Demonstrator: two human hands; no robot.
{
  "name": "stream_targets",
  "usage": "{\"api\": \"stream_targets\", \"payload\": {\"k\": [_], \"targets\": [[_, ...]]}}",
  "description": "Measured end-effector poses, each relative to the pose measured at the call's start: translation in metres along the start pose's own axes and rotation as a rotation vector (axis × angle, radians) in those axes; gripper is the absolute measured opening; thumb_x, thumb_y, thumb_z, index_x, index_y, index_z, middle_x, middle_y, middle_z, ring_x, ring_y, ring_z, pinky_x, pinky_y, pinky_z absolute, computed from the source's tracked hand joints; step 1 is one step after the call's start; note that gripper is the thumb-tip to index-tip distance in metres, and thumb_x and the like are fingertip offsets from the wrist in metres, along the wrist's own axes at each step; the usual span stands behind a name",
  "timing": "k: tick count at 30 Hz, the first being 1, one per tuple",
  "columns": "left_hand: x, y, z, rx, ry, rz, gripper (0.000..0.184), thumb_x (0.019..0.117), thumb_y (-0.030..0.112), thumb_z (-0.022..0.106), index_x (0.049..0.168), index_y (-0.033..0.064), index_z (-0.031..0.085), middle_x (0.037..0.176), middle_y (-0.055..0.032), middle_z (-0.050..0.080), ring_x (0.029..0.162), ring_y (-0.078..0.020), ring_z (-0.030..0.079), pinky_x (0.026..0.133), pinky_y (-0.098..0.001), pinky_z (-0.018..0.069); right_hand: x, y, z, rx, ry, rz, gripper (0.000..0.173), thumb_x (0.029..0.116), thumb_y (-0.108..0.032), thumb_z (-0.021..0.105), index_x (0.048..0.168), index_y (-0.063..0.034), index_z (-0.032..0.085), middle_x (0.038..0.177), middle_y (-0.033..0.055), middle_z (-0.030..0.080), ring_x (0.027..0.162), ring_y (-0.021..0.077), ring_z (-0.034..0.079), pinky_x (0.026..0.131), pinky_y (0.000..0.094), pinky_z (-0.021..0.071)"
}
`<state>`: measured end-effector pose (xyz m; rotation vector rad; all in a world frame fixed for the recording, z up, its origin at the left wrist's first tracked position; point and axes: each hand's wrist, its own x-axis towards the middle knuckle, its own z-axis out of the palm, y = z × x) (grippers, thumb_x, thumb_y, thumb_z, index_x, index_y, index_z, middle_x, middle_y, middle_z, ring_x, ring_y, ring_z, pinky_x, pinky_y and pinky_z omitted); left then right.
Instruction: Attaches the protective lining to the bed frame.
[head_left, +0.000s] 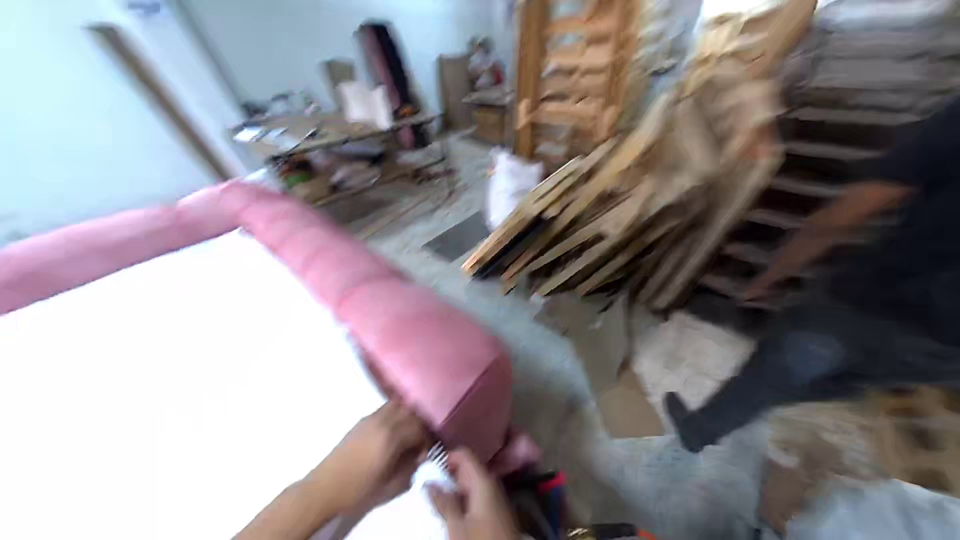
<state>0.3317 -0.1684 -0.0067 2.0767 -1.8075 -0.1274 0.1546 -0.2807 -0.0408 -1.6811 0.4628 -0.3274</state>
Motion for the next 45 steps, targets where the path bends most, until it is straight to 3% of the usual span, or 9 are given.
{"api": "stream_targets", "payload": {"k": [5, 9, 12, 18, 25, 30, 37, 42, 45], "targets": [[-0.002, -0.010, 0.018, 0.007, 0.021, -0.008, 0.011, 0.0912, 0.017, 0.067, 0.091, 0.0076, 0.072, 0.097, -0.0079, 0.072, 0.103, -0.0243, 0.068, 0.104, -0.0448, 0.0502, 0.004, 0.011, 0.014, -0.297, 0.166, -0.160, 0.058, 0.0843, -0.034, 0.084, 0.126, 0.0005, 0.062, 0.078, 0.0078, 0.069, 0.065, 0.0197, 0.067, 0.061, 0.0423, 0.0588], [-0.005, -0.004, 0.035, 0.032, 0.107, -0.040, 0.011, 0.0915, 0.016, 0.067, 0.090, 0.0068, 0.071, 0.097, -0.0077, 0.073, 0.107, -0.0247, 0.068, 0.111, -0.0442, 0.0439, 0.006, 0.027, 0.013, -0.409, 0.181, -0.300, 0.033, 0.0855, -0.030, 0.081, 0.102, -0.0011, 0.074, 0.091, 0.0135, 0.073, 0.083, 0.0258, 0.072, 0.076, 0.0449, 0.0612], [-0.009, 0.000, 0.033, 0.012, 0.065, -0.077, 0.009, 0.0880, 0.013, 0.068, 0.090, 0.0045, 0.069, 0.096, -0.0102, 0.071, 0.106, -0.0274, 0.067, 0.111, -0.0445, 0.0440, 0.005, 0.027, 0.013, -0.416, 0.151, -0.326, 0.046, 0.0862, -0.027, 0.081, 0.118, 0.0035, 0.067, 0.099, 0.0167, 0.071, 0.087, 0.0272, 0.071, 0.078, 0.0442, 0.0604], [-0.005, -0.001, -0.006, -0.025, -0.152, -0.032, 0.018, 0.0999, 0.021, 0.063, 0.099, 0.0066, 0.072, 0.107, -0.0076, 0.072, 0.114, -0.0238, 0.065, 0.108, -0.0437, 0.0470, 0.005, 0.020, 0.009, -0.481, 0.183, -0.483, 0.029, 0.0954, -0.029, 0.068, 0.077, -0.0061, 0.071, 0.075, 0.0055, 0.065, 0.067, 0.0136, 0.065, 0.061, 0.0270, 0.0564], [-0.021, -0.078, -0.060, 0.058, 0.014, -0.076, 0.025, 0.0928, 0.032, 0.075, 0.110, 0.0144, 0.077, 0.123, -0.0012, 0.071, 0.130, -0.0174, 0.059, 0.123, -0.0477, 0.0348, 0.006, 0.008, 0.001, -0.353, 0.175, -0.486, 0.035, 0.0981, -0.033, 0.065, 0.073, -0.0082, 0.066, 0.069, 0.0016, 0.061, 0.060, 0.0058, 0.059, 0.054, 0.0195, 0.0497], [-0.006, -0.045, -0.046, -0.129, -0.112, 0.061, 0.027, 0.0936, 0.042, 0.073, 0.102, 0.0176, 0.080, 0.106, 0.0056, 0.075, 0.113, -0.0100, 0.065, 0.107, -0.0356, 0.0507, 0.008, 0.004, -0.003, -0.298, 0.159, -0.438, 0.034, 0.0983, -0.033, 0.065, 0.072, -0.0110, 0.064, 0.068, -0.0026, 0.059, 0.060, 0.0016, 0.056, 0.053, 0.0168, 0.0473], [0.019, -0.009, -0.005, -0.129, -0.321, 0.158, 0.015, 0.0966, 0.013, 0.062, 0.096, 0.0093, 0.077, 0.095, -0.0050, 0.074, 0.096, -0.0212, 0.071, 0.087, -0.0443, 0.0565, 0.008, 0.027, -0.004, -0.303, 0.117, -0.217, 0.037, 0.0954, -0.044, 0.065, 0.072, -0.0155, 0.065, 0.067, -0.0063, 0.060, 0.059, 0.0029, 0.057, 0.054, 0.0226, 0.0488], [0.003, -0.027, -0.013, -0.072, -0.077, 0.121, 0.024, 0.1013, 0.035, 0.063, 0.101, 0.0163, 0.078, 0.103, 0.0043, 0.074, 0.110, -0.0118, 0.066, 0.110, -0.0390, 0.0471, 0.008, 0.022, -0.005, -0.256, 0.132, -0.264, 0.032, 0.0955, -0.036, 0.068, 0.073, -0.0138, 0.066, 0.068, -0.0056, 0.060, 0.061, 0.0006, 0.056, 0.055, 0.0178, 0.0476], [-0.002, -0.030, -0.001, -0.067, 0.003, 0.078, 0.021, 0.0990, 0.031, 0.065, 0.091, 0.0172, 0.079, 0.098, 0.0052, 0.073, 0.107, -0.0120, 0.066, 0.106, -0.0379, 0.0492, 0.012, 0.024, -0.006, -0.245, 0.108, -0.236, 0.033, 0.0968, -0.036, 0.066, 0.072, -0.0148, 0.064, 0.068, -0.0059, 0.059, 0.060, 0.0010, 0.056, 0.053, 0.0183, 0.0475]]}}
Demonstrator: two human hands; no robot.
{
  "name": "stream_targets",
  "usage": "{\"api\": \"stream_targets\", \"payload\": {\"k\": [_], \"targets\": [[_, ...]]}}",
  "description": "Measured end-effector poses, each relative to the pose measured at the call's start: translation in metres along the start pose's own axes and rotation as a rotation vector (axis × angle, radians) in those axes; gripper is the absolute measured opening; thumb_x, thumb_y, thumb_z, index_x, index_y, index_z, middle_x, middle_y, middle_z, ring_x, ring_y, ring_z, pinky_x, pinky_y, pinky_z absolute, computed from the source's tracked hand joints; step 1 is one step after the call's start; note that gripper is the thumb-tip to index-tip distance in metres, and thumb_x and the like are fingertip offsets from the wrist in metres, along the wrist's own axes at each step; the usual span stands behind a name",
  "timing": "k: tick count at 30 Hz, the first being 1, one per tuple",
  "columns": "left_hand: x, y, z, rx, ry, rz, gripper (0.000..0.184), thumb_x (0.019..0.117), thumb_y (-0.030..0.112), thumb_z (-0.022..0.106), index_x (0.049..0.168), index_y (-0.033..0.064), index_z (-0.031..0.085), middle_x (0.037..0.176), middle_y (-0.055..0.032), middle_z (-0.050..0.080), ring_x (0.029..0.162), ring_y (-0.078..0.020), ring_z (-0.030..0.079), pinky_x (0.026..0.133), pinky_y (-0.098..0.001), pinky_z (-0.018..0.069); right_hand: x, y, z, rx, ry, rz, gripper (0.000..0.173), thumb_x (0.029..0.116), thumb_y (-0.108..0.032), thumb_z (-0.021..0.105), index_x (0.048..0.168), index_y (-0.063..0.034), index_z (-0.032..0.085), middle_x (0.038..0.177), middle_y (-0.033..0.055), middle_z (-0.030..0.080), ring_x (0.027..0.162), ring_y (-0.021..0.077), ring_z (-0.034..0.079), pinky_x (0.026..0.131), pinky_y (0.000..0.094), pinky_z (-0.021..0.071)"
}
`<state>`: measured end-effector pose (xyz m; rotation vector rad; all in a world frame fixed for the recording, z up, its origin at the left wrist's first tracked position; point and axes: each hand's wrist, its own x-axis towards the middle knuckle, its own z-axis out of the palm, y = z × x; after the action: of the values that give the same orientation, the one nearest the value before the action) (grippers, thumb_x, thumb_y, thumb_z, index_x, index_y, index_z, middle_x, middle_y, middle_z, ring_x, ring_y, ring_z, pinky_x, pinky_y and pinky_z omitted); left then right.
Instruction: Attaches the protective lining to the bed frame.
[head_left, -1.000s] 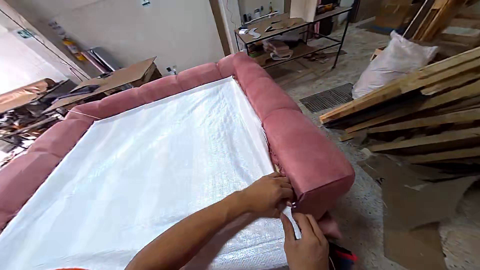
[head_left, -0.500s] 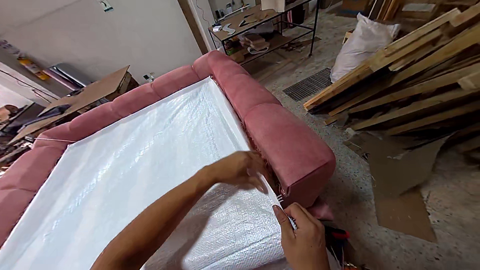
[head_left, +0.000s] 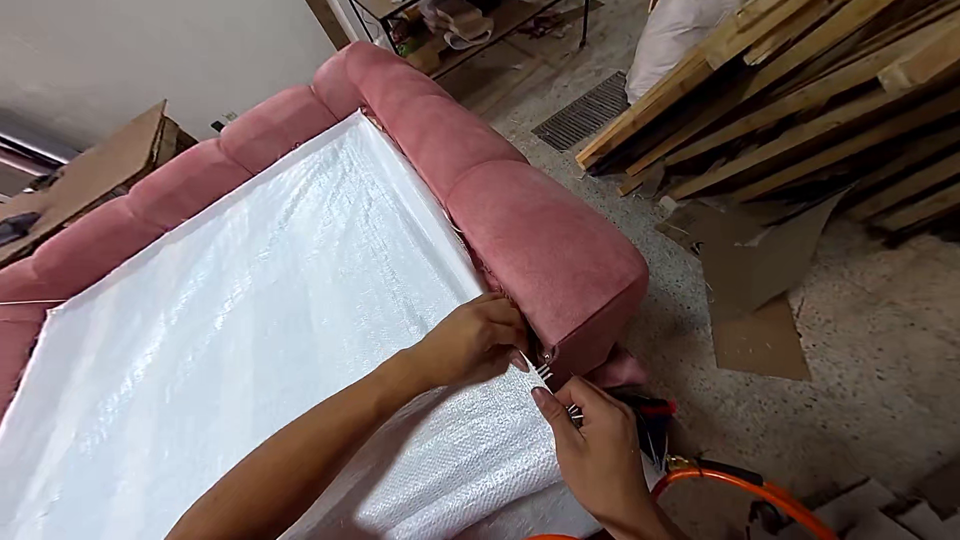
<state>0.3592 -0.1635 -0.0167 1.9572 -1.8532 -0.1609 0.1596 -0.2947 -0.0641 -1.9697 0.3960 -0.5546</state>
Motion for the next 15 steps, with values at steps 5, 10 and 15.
{"api": "stream_targets", "payload": {"k": [5, 10, 15], "targets": [[0.006, 0.017, 0.034, 0.203, 0.061, -0.182, 0.009, 0.0912, 0.017, 0.071, 0.085, 0.0183, 0.077, 0.099, 0.0039, 0.073, 0.115, -0.0191, 0.063, 0.114, -0.0473, 0.0414, -0.003, 0.032, 0.005, 0.084, -0.107, 0.173, 0.035, 0.0982, -0.040, 0.064, 0.072, -0.0163, 0.062, 0.059, -0.0073, 0.052, 0.051, 0.0040, 0.049, 0.047, 0.0230, 0.0414], [-0.004, 0.041, 0.046, 0.196, 0.351, -0.488, 0.021, 0.0939, 0.030, 0.073, 0.104, 0.0113, 0.074, 0.118, -0.0053, 0.069, 0.125, -0.0248, 0.060, 0.120, -0.0543, 0.0356, 0.003, 0.030, -0.003, 0.260, -0.182, 0.193, 0.033, 0.0993, -0.032, 0.066, 0.071, -0.0146, 0.062, 0.060, -0.0045, 0.054, 0.052, 0.0069, 0.050, 0.046, 0.0234, 0.0419], [-0.038, 0.098, 0.083, 0.149, 0.288, -0.750, 0.054, 0.1071, 0.048, 0.047, 0.142, 0.0102, 0.062, 0.155, -0.0058, 0.052, 0.151, -0.0230, 0.038, 0.125, -0.0511, 0.0319, 0.007, 0.039, -0.005, 0.291, -0.254, 0.190, 0.033, 0.1002, -0.029, 0.065, 0.071, -0.0136, 0.061, 0.061, -0.0036, 0.053, 0.053, 0.0076, 0.050, 0.048, 0.0234, 0.0419]]}}
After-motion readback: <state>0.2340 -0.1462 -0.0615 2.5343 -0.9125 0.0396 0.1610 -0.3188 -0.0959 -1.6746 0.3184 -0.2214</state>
